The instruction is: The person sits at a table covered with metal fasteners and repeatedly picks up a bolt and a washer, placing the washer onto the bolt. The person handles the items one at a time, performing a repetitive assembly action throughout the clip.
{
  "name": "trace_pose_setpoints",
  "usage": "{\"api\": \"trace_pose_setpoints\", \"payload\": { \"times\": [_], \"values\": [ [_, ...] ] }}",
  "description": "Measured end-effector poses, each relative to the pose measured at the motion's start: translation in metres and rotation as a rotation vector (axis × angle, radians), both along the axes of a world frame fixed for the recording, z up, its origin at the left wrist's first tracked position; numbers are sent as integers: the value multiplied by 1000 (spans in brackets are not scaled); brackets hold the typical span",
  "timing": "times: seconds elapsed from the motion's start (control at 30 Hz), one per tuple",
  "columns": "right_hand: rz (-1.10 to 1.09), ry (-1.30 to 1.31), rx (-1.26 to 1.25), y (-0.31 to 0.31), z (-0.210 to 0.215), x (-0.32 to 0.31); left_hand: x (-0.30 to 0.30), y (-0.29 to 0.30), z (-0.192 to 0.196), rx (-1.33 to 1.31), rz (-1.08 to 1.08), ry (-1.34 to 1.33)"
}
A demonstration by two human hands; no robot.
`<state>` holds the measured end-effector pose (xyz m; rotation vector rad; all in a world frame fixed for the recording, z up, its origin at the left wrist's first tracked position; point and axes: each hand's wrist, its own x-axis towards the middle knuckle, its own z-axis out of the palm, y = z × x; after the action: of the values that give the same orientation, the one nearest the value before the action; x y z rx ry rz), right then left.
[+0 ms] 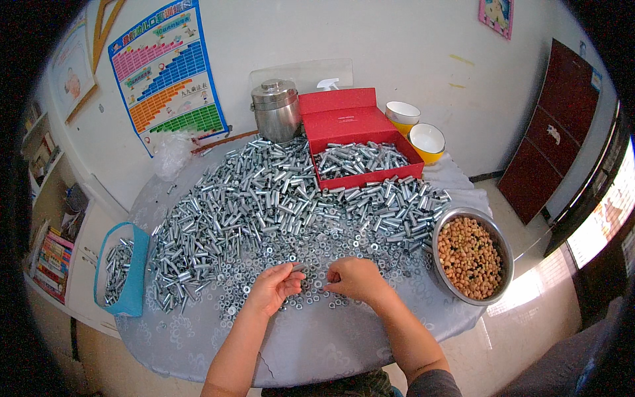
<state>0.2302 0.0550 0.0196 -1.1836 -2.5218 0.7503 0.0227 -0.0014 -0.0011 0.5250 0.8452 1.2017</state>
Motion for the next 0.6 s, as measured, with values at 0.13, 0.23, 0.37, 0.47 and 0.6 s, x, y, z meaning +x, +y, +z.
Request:
{"api": "trace_pose_setpoints", "payload": {
  "times": [0.13,0.23,0.37,0.47,0.6],
  "values": [
    [13,3,27,-2,3,0,-1,1,-3,7,1,-5],
    [2,6,74,-3,6,0,0,1,-2,0,13,2],
    [-97,262,71,1,8,-3,0,1,0,0,10,2],
    [-140,486,-64,1,16,-7,0,1,-2,0,14,14],
    [-68,655,-134,0,12,-12,1,1,-1,2,6,5]
  ]
}}
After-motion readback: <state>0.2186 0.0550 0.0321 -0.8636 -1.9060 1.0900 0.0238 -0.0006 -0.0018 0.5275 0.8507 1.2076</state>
